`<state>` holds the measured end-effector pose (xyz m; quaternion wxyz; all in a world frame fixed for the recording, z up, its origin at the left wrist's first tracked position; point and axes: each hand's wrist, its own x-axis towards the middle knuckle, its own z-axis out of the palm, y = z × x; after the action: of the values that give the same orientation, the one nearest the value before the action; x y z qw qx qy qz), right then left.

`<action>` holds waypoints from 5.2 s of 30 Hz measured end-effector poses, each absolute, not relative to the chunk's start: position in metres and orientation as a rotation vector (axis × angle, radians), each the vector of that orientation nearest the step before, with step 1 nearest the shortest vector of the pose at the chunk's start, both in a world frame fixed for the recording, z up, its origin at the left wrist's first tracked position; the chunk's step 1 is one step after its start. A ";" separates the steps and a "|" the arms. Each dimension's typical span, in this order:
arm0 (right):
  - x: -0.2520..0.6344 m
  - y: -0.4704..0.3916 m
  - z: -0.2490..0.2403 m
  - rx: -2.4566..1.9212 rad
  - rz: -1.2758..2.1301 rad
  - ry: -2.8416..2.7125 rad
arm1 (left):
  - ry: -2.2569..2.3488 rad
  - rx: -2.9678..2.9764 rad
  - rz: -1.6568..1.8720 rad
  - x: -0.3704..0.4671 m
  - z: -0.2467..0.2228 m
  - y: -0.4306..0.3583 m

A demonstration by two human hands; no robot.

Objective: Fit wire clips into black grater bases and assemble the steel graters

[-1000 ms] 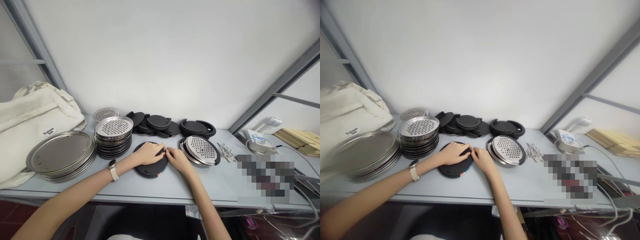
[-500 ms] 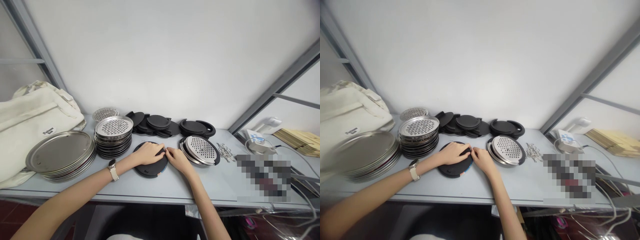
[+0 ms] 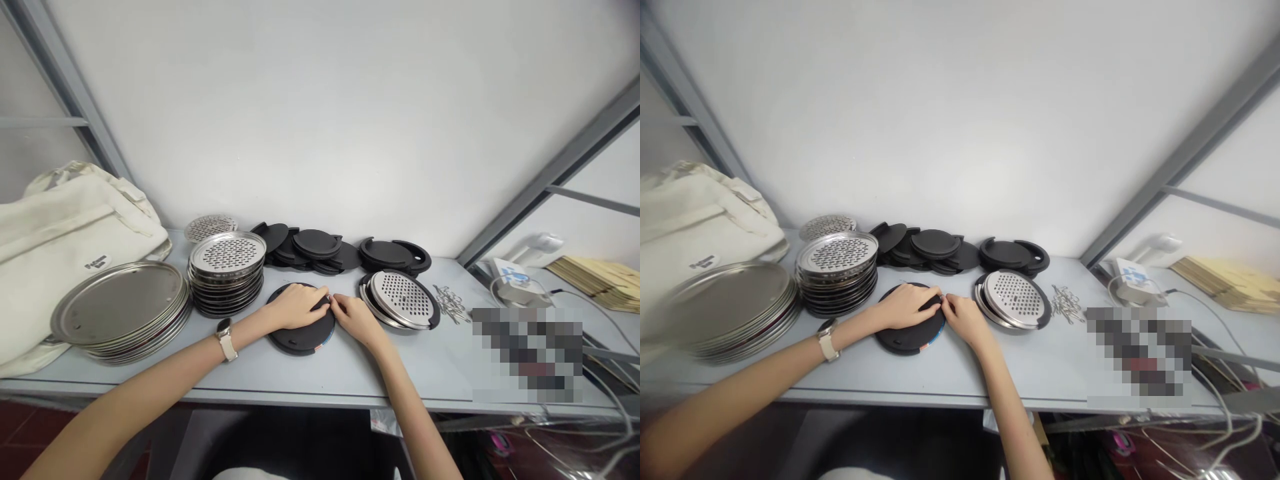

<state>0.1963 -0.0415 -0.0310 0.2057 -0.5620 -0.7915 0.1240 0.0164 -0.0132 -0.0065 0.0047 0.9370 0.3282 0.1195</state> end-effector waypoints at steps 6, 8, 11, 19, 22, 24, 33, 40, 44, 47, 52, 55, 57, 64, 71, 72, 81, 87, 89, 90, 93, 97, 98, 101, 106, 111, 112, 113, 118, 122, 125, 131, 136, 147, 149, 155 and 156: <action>0.196 -0.041 -0.032 -1.558 0.335 -2.210 | 1.022 2.938 0.373 0.017 -0.007 -0.013; 0.196 -0.041 -0.032 -1.555 0.340 -2.214 | 1.018 2.937 0.377 0.017 -0.008 -0.012; 0.196 -0.041 -0.031 -1.552 0.345 -2.213 | 1.008 2.953 0.392 0.016 -0.009 -0.012; 0.196 -0.041 -0.032 -1.539 0.352 -2.209 | 0.994 2.966 0.402 0.016 -0.008 -0.012; 0.196 -0.041 -0.032 -1.545 0.354 -2.207 | 0.994 2.972 0.407 0.016 -0.009 -0.012; 0.196 -0.041 -0.032 -1.547 0.356 -2.201 | 0.990 2.975 0.423 0.016 -0.008 -0.012; 0.195 -0.042 -0.031 -1.545 0.367 -2.198 | 0.985 2.958 0.421 0.016 -0.008 -0.013; 0.195 -0.041 -0.030 -1.549 0.374 -2.199 | 0.996 2.938 0.401 0.016 -0.008 -0.012; 0.195 -0.041 -0.030 -1.550 0.356 -2.208 | 0.995 2.919 0.401 0.016 -0.008 -0.013; 0.195 -0.042 -0.029 -1.554 0.353 -2.213 | 0.994 2.924 0.403 0.016 -0.008 -0.013; 0.195 -0.042 -0.029 -1.563 0.347 -2.219 | 1.001 2.926 0.398 0.016 -0.007 -0.013; 0.195 -0.042 -0.029 -1.565 0.347 -2.215 | 1.003 2.924 0.392 0.016 -0.006 -0.013; 0.195 -0.042 -0.028 -1.567 0.349 -2.214 | 1.005 2.927 0.387 0.016 -0.006 -0.013; 0.195 -0.042 -0.030 -1.569 0.335 -2.213 | 1.017 2.937 0.396 0.016 -0.009 -0.012; 0.195 -0.042 -0.030 -1.572 0.333 -2.216 | 0.989 2.930 0.402 0.017 -0.006 -0.013; 0.195 -0.042 -0.030 -1.573 0.333 -2.215 | 0.990 2.926 0.401 0.017 -0.006 -0.013; 0.196 -0.041 -0.032 -1.591 0.326 -2.206 | 1.000 2.907 0.374 0.017 -0.007 -0.013; 0.195 -0.040 -0.031 -1.597 0.344 -2.202 | 0.991 2.921 0.373 0.017 -0.006 -0.013; 0.195 -0.041 -0.030 -1.601 0.352 -2.197 | 1.002 2.910 0.365 0.017 -0.006 -0.013; 0.195 -0.041 -0.030 -1.602 0.356 -2.195 | 1.008 2.905 0.358 0.017 -0.006 -0.013; 0.196 -0.041 -0.031 -1.596 0.357 -2.195 | 1.018 2.897 0.344 0.018 -0.006 -0.013; 0.196 -0.040 -0.033 -1.595 0.344 -2.202 | 1.008 2.908 0.347 0.017 -0.007 -0.012; 0.197 -0.039 -0.033 -1.592 0.341 -2.203 | 1.006 2.909 0.348 0.017 -0.007 -0.012; 0.197 -0.039 -0.033 -1.582 0.339 -2.206 | 1.010 2.911 0.347 0.017 -0.007 -0.012; 0.197 -0.040 -0.033 -1.596 0.340 -2.205 | 0.999 2.933 0.358 0.017 -0.007 -0.012; 0.196 -0.041 -0.032 -1.576 0.335 -2.206 | 1.001 2.925 0.360 0.017 -0.007 -0.012; 0.196 -0.041 -0.031 -1.576 0.335 -2.206 | 0.997 2.925 0.367 0.017 -0.007 -0.012; 0.196 -0.041 -0.031 -1.577 0.336 -2.207 | 0.993 2.926 0.376 0.017 -0.007 -0.012; 0.196 -0.040 -0.032 -1.592 0.329 -2.218 | 0.982 2.934 0.397 0.017 -0.008 -0.012; 0.196 -0.040 -0.033 -1.620 0.287 -2.224 | 1.001 2.938 0.387 0.017 -0.008 -0.012; 0.196 -0.039 -0.034 -1.643 0.246 -2.234 | 1.012 2.951 0.385 0.017 -0.009 -0.012; 0.197 -0.039 -0.035 -1.644 0.199 -2.265 | 1.000 2.972 0.409 0.017 -0.008 -0.013; 0.196 -0.038 -0.036 -1.651 0.160 -2.270 | 1.009 2.949 0.405 0.017 -0.007 -0.013; 0.197 -0.038 -0.035 -1.627 0.163 -2.298 | 1.004 2.964 0.412 0.017 -0.008 -0.013; 0.198 -0.038 -0.034 -1.624 0.171 -2.296 | 1.012 2.967 0.412 0.017 -0.008 -0.013; 0.199 -0.039 -0.033 -1.615 0.191 -2.286 | 1.012 2.961 0.417 0.017 -0.008 -0.013; 0.199 -0.039 -0.033 -1.612 0.193 -2.286 | 1.014 2.958 0.416 0.017 -0.008 -0.013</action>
<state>0.1993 -0.0392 -0.0329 0.1683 -0.5667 -0.8037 0.0678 0.0165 -0.0130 -0.0078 -0.0065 0.9377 0.3215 0.1320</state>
